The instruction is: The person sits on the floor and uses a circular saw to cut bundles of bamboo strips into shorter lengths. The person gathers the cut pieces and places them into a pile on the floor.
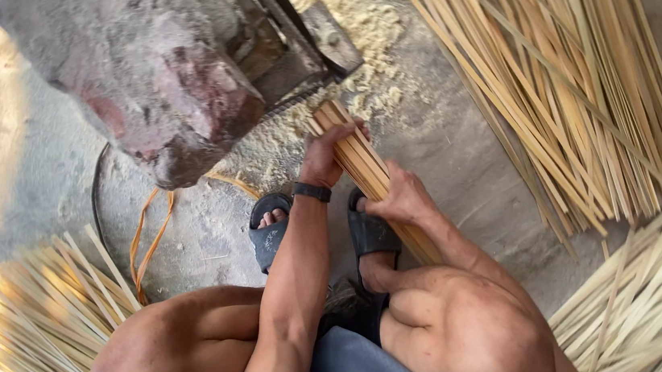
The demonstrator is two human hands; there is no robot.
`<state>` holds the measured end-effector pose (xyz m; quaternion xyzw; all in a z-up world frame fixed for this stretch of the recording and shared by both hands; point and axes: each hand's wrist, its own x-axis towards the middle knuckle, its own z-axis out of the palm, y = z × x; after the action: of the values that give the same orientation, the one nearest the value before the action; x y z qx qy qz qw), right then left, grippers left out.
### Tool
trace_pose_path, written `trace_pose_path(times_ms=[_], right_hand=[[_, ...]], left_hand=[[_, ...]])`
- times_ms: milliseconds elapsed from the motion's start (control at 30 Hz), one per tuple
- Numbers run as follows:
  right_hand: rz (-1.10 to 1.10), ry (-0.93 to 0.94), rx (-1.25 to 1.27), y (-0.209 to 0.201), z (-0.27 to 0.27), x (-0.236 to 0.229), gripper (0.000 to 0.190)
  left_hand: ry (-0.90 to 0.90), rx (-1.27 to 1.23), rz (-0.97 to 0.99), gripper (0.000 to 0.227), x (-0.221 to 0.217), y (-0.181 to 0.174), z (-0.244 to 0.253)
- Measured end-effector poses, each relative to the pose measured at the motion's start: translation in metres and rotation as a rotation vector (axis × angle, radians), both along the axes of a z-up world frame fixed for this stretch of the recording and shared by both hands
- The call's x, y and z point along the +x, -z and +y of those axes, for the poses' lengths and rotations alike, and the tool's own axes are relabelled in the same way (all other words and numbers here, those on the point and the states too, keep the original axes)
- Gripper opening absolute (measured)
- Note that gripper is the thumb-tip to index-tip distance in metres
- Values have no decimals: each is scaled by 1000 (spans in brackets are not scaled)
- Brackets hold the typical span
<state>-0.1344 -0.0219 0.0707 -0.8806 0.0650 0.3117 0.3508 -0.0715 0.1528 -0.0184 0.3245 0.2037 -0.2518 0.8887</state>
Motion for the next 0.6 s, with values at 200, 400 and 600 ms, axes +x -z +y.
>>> trace_pose_path(times_ms=[200,400,600], right_hand=[[-288,107,270,3,-24,-17,84],[-481,80,234,6,-38,-38,30],[-568,61,257,-23,-42,-29,19]], left_hand=[[-75,139,-25,34,-17,-23,-1],[-142,212,-7,32,-42,-17,11],[-222,217,-149,25,-44,-40,5]])
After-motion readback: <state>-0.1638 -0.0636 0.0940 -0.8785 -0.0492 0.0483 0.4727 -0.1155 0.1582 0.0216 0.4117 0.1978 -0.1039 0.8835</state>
